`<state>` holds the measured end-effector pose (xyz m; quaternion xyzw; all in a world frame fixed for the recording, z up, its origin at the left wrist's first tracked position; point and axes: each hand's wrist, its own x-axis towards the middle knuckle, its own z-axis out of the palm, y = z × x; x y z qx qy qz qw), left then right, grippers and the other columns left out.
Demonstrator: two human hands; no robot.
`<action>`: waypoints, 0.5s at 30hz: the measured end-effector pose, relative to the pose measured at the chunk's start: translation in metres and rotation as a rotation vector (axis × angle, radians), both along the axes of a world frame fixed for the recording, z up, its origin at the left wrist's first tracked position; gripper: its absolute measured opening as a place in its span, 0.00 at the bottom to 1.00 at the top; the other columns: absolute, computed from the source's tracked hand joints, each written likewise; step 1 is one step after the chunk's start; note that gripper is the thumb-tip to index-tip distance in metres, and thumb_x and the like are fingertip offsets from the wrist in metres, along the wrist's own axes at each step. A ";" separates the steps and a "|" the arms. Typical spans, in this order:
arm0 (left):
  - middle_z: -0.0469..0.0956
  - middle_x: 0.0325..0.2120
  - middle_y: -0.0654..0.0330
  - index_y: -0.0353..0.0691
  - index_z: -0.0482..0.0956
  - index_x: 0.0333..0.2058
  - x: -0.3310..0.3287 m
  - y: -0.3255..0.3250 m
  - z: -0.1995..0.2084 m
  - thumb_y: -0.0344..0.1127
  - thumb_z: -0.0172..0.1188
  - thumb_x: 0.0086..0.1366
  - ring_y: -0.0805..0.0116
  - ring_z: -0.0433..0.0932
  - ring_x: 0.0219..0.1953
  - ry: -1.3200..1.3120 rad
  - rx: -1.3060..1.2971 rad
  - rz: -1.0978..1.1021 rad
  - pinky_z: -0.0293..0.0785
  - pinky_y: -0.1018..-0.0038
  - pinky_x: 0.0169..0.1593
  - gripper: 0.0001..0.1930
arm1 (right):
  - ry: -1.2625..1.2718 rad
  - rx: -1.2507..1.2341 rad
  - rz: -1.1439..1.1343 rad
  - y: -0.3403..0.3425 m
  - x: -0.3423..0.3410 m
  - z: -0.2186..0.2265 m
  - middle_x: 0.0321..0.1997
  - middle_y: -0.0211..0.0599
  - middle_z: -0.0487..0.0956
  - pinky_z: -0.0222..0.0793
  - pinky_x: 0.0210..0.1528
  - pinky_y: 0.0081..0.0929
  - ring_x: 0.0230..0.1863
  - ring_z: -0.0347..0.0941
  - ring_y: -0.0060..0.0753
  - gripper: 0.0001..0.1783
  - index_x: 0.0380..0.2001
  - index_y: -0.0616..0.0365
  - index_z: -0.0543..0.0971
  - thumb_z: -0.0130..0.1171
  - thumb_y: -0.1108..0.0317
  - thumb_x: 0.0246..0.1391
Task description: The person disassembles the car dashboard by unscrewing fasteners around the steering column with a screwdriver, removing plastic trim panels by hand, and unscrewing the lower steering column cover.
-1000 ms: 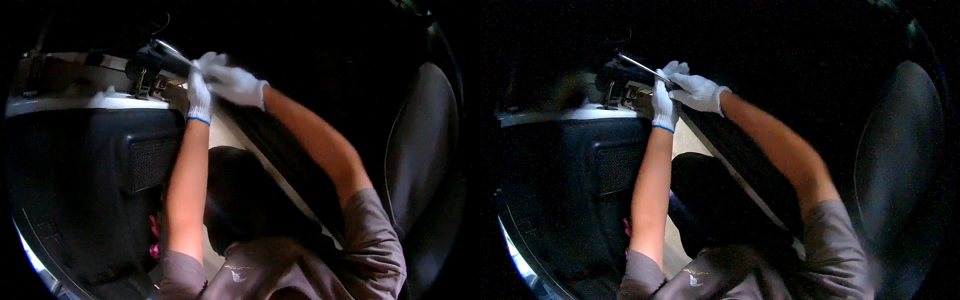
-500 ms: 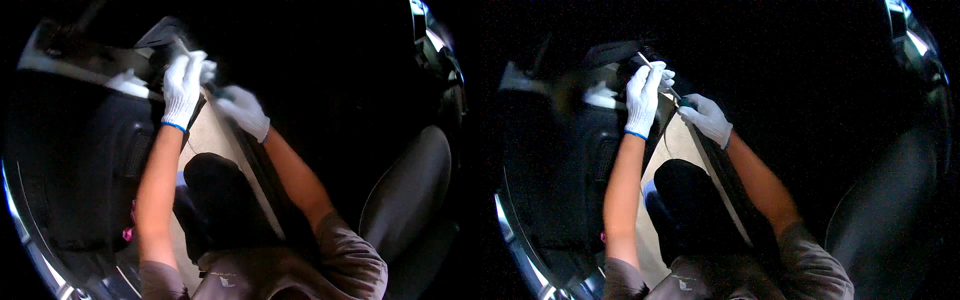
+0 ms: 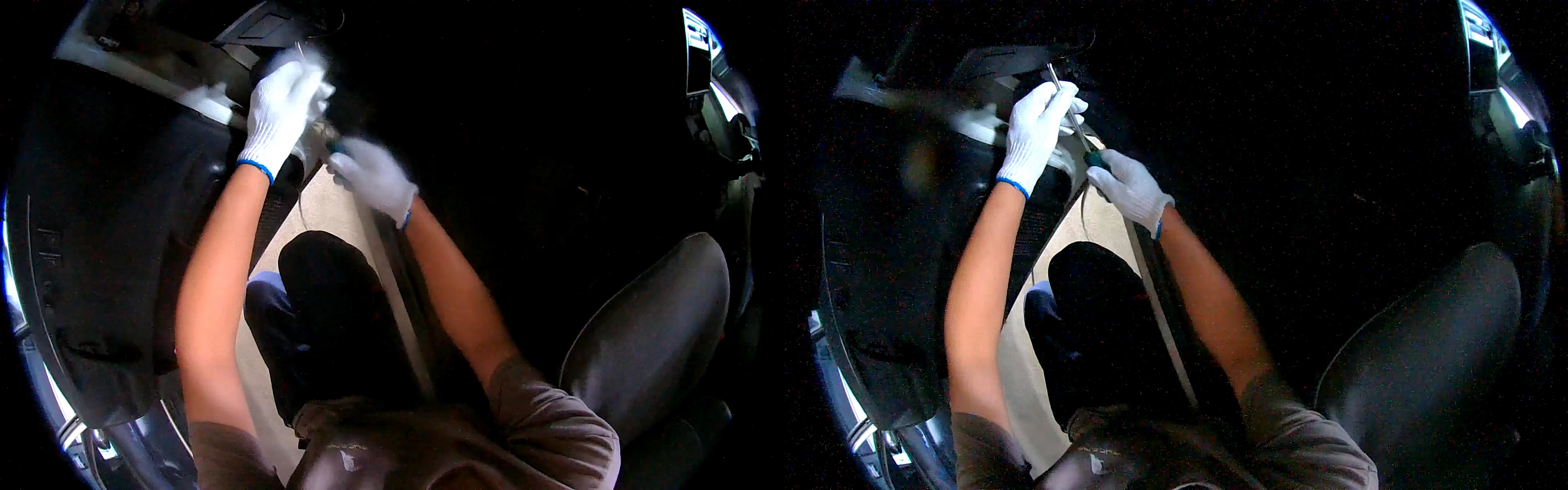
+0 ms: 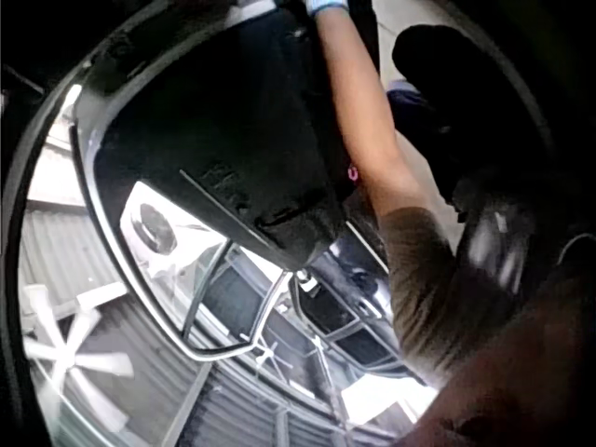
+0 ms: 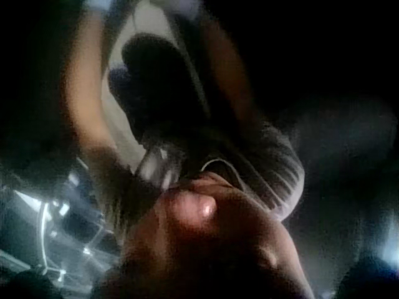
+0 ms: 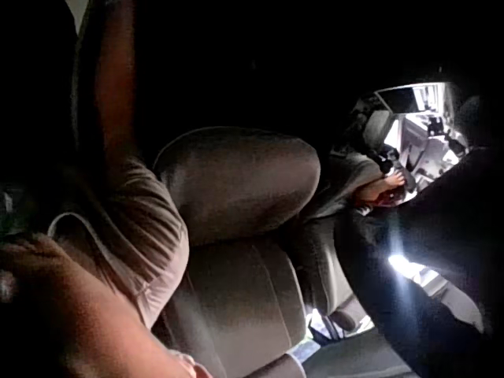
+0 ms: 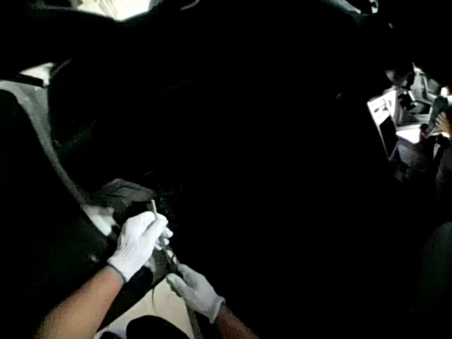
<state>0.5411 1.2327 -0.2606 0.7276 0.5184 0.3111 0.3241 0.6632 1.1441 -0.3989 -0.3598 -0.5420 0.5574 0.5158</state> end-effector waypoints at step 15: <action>0.85 0.37 0.53 0.35 0.81 0.44 -0.006 0.011 0.004 0.46 0.56 0.73 0.67 0.85 0.35 -0.057 -0.065 0.020 0.80 0.73 0.38 0.17 | 0.144 -0.144 0.043 0.001 -0.009 0.014 0.33 0.30 0.74 0.77 0.32 0.22 0.32 0.71 0.19 0.12 0.45 0.60 0.73 0.48 0.62 0.70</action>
